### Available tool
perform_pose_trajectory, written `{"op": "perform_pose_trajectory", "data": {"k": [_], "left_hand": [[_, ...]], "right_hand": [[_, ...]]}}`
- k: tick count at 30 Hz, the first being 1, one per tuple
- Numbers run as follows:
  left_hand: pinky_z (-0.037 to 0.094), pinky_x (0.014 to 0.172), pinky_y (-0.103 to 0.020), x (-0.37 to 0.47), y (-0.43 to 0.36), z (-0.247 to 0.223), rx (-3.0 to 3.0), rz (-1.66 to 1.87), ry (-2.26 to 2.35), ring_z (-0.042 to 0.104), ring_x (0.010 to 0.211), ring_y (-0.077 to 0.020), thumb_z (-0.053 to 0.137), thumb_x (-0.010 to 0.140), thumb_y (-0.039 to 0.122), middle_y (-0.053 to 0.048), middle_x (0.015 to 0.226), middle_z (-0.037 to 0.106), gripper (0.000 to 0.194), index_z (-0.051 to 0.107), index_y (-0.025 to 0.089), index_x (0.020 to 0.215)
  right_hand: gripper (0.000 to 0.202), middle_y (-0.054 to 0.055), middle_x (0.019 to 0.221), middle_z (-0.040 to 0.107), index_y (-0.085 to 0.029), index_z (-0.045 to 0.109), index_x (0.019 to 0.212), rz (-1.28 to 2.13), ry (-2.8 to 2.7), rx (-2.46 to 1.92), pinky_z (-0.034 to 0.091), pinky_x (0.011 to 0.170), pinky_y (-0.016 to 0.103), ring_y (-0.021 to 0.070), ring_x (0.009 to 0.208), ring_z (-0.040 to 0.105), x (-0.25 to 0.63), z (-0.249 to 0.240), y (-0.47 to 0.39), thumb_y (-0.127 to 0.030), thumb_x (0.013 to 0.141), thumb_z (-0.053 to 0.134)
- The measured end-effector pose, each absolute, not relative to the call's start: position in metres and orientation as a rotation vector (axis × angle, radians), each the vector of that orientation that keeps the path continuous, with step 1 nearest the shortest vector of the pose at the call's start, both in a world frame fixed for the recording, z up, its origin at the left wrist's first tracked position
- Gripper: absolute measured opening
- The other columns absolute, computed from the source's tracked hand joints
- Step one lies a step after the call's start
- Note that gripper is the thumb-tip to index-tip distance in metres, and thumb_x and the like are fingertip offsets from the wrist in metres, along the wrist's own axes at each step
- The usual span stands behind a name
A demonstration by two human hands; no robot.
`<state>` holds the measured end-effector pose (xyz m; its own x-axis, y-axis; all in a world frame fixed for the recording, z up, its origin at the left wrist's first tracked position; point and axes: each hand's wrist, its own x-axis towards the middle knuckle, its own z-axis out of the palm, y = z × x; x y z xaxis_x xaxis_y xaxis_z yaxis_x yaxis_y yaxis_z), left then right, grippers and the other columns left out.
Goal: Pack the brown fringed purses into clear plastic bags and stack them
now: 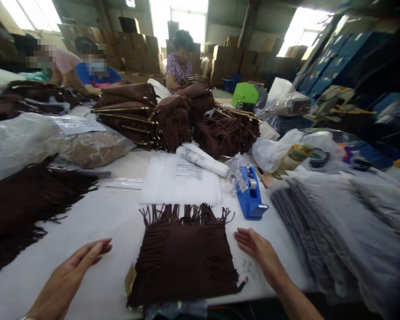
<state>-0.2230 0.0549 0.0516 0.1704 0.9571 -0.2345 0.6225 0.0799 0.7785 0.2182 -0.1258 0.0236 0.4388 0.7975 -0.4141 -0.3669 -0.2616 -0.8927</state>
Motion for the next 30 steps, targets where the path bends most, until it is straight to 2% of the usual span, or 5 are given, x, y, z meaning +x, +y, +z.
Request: {"op": "perform_pose_trajectory", "data": {"k": [4, 10, 14, 21, 30], "left_hand": [[0.037, 0.106, -0.043, -0.19, 0.052, 0.049, 1.157, 0.407, 1.418, 0.057, 0.113, -0.0292, 0.058, 0.064, 0.073, -0.01, 0.111, 0.067, 0.069, 0.066, 0.017, 0.104], [0.044, 0.098, -0.035, -0.146, 0.082, 0.032, 0.707, 0.282, 1.073, 0.06, 0.109, -0.0249, 0.062, 0.078, 0.052, -0.014, 0.117, 0.064, 0.054, 0.061, 0.013, 0.115], [0.047, 0.092, -0.035, -0.126, 0.112, 0.027, 0.59, 0.155, 0.916, 0.063, 0.102, -0.0246, 0.054, 0.085, 0.049, -0.014, 0.111, 0.066, 0.046, 0.063, 0.011, 0.109], [0.034, 0.106, -0.036, -0.085, 0.153, 0.017, 0.387, -0.008, 0.587, 0.058, 0.111, -0.0238, 0.046, 0.09, 0.047, -0.011, 0.109, 0.067, 0.046, 0.061, 0.009, 0.111], [0.035, 0.104, -0.034, -0.046, 0.178, 0.023, 0.637, -0.169, 0.477, 0.057, 0.111, -0.023, 0.049, 0.087, 0.048, -0.01, 0.116, 0.064, 0.049, 0.059, 0.011, 0.117]], "right_hand": [[0.053, 0.02, 0.118, 0.061, -0.006, 0.056, 0.117, 1.555, -0.123, -1.339, 0.043, 0.099, 0.039, 0.0257, 0.108, 0.06, 0.248, 0.012, -0.107, -0.05, 0.089, 0.048], [0.056, 0.02, 0.109, 0.065, -0.004, 0.058, 0.111, 1.977, -0.143, -1.175, 0.05, 0.085, 0.033, 0.0231, 0.095, 0.066, 0.241, 0.018, -0.053, -0.054, 0.09, 0.044], [0.057, 0.018, 0.11, 0.065, -0.004, 0.057, 0.112, 2.174, -0.103, -0.929, 0.045, 0.093, 0.034, 0.0225, 0.101, 0.063, 0.229, 0.012, -0.018, -0.054, 0.093, 0.038], [0.067, 0.018, 0.104, 0.066, -0.002, 0.059, 0.107, 2.329, -0.098, -0.826, 0.041, 0.097, 0.032, 0.0218, 0.101, 0.063, 0.218, 0.0, 0.027, -0.062, 0.09, 0.035], [0.074, 0.014, 0.111, 0.065, -0.007, 0.059, 0.113, 2.277, -0.519, -0.951, 0.037, 0.102, 0.04, 0.0249, 0.108, 0.059, 0.21, 0.0, 0.063, -0.071, 0.085, 0.033]]}}
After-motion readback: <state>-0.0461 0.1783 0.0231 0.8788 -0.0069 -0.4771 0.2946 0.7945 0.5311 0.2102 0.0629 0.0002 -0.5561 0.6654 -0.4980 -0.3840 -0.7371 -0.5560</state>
